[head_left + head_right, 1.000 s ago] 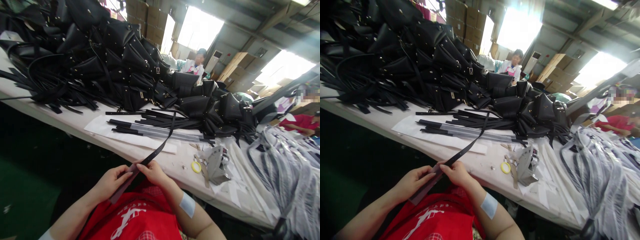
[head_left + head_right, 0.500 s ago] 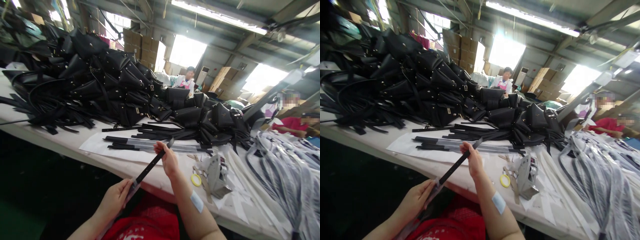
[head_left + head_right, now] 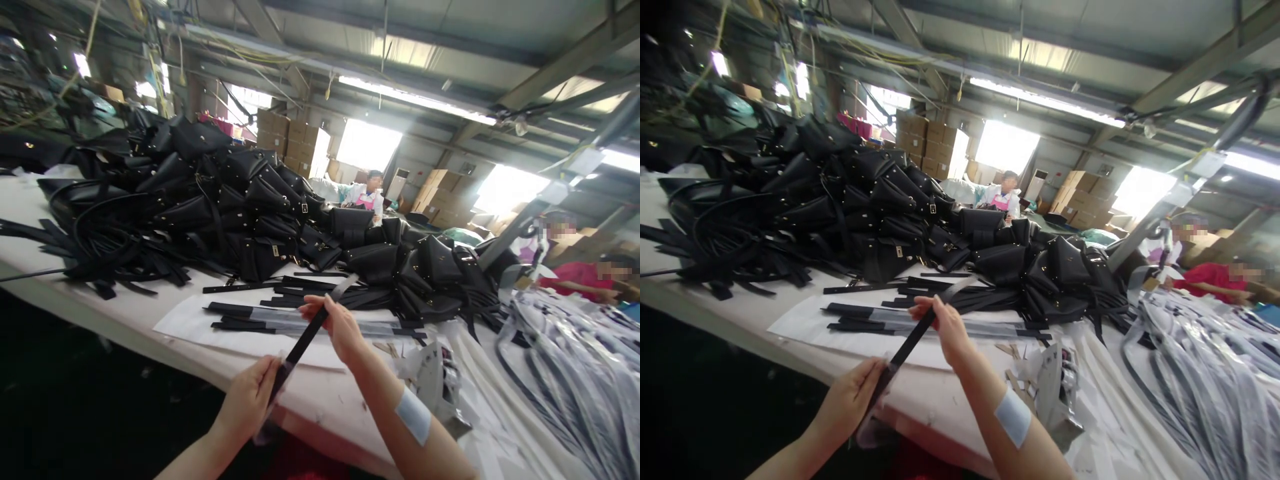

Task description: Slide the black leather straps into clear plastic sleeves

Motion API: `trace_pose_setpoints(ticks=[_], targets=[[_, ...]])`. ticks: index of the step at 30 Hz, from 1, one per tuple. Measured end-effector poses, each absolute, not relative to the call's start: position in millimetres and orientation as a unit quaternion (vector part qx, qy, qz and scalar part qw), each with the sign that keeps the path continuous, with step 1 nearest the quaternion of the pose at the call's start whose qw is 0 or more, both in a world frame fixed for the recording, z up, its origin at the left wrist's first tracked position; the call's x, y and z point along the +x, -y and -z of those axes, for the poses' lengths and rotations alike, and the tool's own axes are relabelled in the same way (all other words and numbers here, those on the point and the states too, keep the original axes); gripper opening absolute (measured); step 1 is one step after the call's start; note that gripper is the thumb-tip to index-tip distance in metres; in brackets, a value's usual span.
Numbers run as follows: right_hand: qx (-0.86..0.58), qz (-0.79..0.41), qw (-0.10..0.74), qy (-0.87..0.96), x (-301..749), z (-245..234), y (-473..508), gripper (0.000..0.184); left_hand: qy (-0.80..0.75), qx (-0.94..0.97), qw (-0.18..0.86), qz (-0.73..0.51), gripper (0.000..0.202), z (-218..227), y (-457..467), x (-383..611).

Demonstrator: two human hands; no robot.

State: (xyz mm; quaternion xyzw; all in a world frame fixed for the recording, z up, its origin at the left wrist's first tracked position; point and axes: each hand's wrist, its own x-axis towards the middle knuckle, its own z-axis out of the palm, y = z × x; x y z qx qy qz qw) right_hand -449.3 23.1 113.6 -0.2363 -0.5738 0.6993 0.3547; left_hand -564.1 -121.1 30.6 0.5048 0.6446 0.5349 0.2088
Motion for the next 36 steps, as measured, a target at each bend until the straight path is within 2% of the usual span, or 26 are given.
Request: trace_pose_setpoints(ticks=[2, 4, 6, 8, 10, 12, 15, 21, 24, 28, 32, 36], targets=[[-0.225, -0.692, 0.286, 0.624, -455.3, -106.5, -9.7, 0.058, -0.644, 0.489, 0.214, -0.548, 0.039, -43.0, 115.2, -565.6], [-0.208, -0.678, 0.252, 0.658, -460.1, -101.5, 3.7, 0.056, -0.650, 0.485, 0.187, -0.555, 0.039, -55.7, 110.2, -568.7], [-0.195, -0.666, 0.278, 0.664, -459.9, -105.7, 8.0, 0.051, -0.653, 0.499, 0.137, -0.553, 0.037, -61.6, 108.5, -571.8], [-0.192, -0.660, 0.344, 0.640, -454.8, -118.5, 1.7, 0.047, -0.656, 0.514, 0.110, -0.542, 0.038, -59.2, 110.4, -573.8], [-0.193, -0.660, 0.398, 0.608, -447.8, -132.9, -9.1, 0.048, -0.664, 0.515, 0.112, -0.531, 0.039, -53.5, 114.1, -574.8], [-0.195, -0.659, 0.416, 0.596, -443.0, -141.5, -16.4, 0.050, -0.669, 0.504, 0.139, -0.529, 0.040, -50.9, 117.4, -575.5], [-0.199, -0.656, 0.383, 0.619, -445.5, -138.4, -12.6, 0.052, -0.661, 0.493, 0.180, -0.536, 0.040, -59.4, 118.6, -576.7], [-0.228, -0.619, 0.302, 0.689, -465.8, -111.2, 15.9, 0.060, -0.631, 0.494, 0.169, -0.574, 0.039, -85.4, 113.4, -580.1], [-0.237, -0.657, 0.260, 0.667, -468.9, -106.1, 22.4, 0.059, -0.623, 0.484, 0.178, -0.589, 0.037, -84.0, 111.5, -579.5], [-0.221, -0.726, 0.236, 0.607, -468.4, -105.9, 28.7, 0.053, -0.609, 0.415, 0.242, -0.630, 0.037, -78.7, 110.6, -577.5], [-0.208, -0.727, 0.314, 0.575, -457.1, -125.0, 21.6, 0.046, -0.558, 0.478, 0.348, -0.582, 0.047, -71.0, 119.9, -579.0], [-0.203, -0.652, 0.477, 0.553, -411.0, -174.8, -25.4, 0.031, -0.579, 0.571, 0.392, -0.430, 0.028, -38.7, 140.8, -595.1]])
